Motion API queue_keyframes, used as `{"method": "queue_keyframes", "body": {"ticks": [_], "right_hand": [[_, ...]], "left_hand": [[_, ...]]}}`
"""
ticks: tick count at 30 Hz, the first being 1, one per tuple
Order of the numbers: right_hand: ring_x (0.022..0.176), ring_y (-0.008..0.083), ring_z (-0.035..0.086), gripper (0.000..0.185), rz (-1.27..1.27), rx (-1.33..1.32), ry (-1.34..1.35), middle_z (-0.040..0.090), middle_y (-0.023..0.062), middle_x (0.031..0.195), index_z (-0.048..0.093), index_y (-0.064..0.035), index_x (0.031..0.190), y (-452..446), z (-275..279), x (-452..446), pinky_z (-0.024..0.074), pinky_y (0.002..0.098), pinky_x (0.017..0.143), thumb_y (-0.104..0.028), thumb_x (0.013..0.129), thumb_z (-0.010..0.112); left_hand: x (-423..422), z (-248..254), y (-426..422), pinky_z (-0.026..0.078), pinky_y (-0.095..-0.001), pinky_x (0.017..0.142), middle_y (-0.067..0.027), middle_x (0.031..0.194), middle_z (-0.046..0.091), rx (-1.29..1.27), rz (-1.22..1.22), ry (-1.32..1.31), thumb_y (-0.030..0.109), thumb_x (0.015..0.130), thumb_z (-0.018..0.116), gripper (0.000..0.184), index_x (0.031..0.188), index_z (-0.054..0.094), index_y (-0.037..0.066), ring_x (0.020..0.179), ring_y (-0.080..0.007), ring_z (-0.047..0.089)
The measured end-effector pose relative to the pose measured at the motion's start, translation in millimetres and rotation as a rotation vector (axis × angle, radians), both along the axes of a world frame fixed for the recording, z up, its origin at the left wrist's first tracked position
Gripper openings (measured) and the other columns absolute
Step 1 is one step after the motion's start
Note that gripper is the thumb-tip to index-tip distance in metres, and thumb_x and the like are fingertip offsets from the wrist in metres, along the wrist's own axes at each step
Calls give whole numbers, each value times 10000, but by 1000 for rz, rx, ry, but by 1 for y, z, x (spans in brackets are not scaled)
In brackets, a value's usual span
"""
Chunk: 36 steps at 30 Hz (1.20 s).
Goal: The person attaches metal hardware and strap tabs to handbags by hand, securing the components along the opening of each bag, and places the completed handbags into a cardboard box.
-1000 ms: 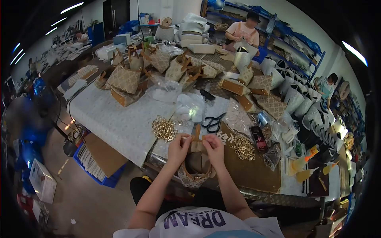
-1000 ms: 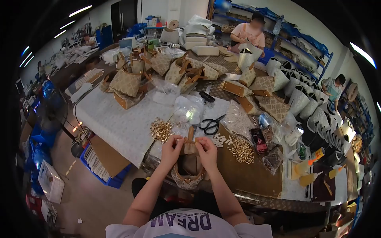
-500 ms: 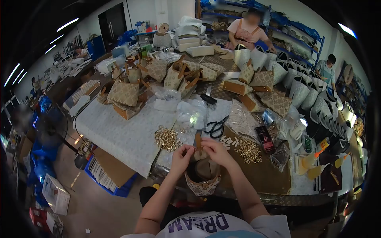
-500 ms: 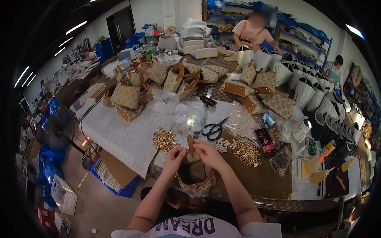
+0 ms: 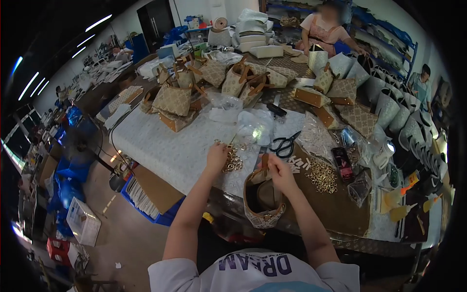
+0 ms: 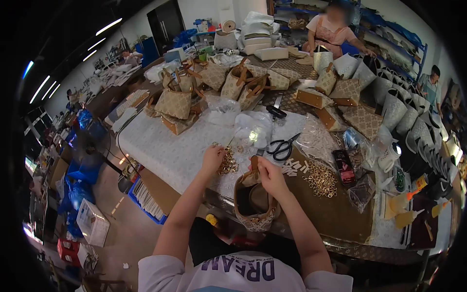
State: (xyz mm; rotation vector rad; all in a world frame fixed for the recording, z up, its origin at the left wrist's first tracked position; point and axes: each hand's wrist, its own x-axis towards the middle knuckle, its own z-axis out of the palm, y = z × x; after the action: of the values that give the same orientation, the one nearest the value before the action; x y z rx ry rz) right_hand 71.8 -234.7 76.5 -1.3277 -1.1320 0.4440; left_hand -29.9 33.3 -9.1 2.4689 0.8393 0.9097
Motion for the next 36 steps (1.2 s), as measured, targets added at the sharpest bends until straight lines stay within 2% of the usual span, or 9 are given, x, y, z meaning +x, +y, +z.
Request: {"method": "queue_keyframes", "body": {"ticks": [4, 5, 7, 9, 13, 18, 27, 30, 36], "right_hand": [[800, 139, 689, 358, -156, 66, 33, 711, 77, 873, 623, -8, 1101, 10, -7, -16, 529, 265, 702, -176, 815, 756], [725, 178, 698, 374, -258, 106, -44, 705, 108, 827, 649, -2, 1032, 17, -21, -13, 525, 279, 643, -262, 795, 775], [756, 99, 681, 243, -323, 2, -115, 684, 38, 766, 642, 47, 1052, 17, -14, -15, 520, 225, 658, -66, 848, 707], [645, 154, 680, 203, -459, 59, -255, 685, 79, 722, 669, 2, 962, 17, -9, -17, 503, 259, 578, -158, 846, 713], [601, 268, 648, 187, -548, 49, -396, 669, 114, 724, 673, -53, 946, 14, 0, -24, 476, 326, 531, -198, 832, 703], [670, 342, 622, 207, -522, 88, -423, 633, 140, 714, 667, -64, 988, 16, -2, -27, 471, 424, 562, -201, 833, 656], [715, 351, 623, 111, -522, 83, -529, 636, 142, 765, 627, -50, 919, 19, -11, -32, 487, 429, 589, -110, 828, 606], [762, 354, 632, 269, -375, -39, -484, 650, 159, 823, 558, -54, 1074, 17, -6, -25, 493, 409, 621, -87, 812, 613], [824, 147, 567, 559, 208, -193, 125, 638, 104, 995, 273, -65, 1287, -11, -2, 16, 462, 292, 749, 16, 820, 569]], "left_hand": [[15, -4, 12, 499, -449, 769, -178, 883, 640, 71, 29, 258, 145, 807, 638, 137, 843, 718, 40, 831, -373, 615], [16, 2, 11, 505, -438, 758, -185, 876, 647, 61, 45, 274, 144, 804, 645, 134, 843, 716, 38, 816, -371, 624], [16, 20, 4, 518, -402, 732, -183, 856, 665, -4, 35, 199, 147, 810, 660, 138, 847, 705, 22, 788, -344, 646], [11, 45, -7, 529, -356, 701, -163, 830, 685, -121, -4, 23, 154, 829, 677, 163, 855, 686, -7, 764, -293, 671], [1, 104, -52, 522, -256, 670, -56, 877, 686, -892, -458, -305, 163, 890, 674, 179, 909, 627, -9, 762, -126, 654], [-17, 154, -110, 528, -254, 698, -65, 890, 689, -840, -636, -183, 72, 870, 678, 95, 917, 640, 0, 794, -116, 645], [-17, 135, -114, 526, -257, 716, -53, 905, 643, -384, -609, -23, 19, 773, 763, 198, 949, 678, -16, 809, -130, 639], [-15, 134, -110, 523, -260, 713, -41, 904, 625, -387, -586, 16, 38, 762, 777, 189, 919, 684, -12, 802, -129, 637], [-18, 103, -128, 496, -263, 650, -59, 821, 634, -517, -583, -2, 92, 740, 793, 259, 920, 636, -9, 712, -146, 633]]}}
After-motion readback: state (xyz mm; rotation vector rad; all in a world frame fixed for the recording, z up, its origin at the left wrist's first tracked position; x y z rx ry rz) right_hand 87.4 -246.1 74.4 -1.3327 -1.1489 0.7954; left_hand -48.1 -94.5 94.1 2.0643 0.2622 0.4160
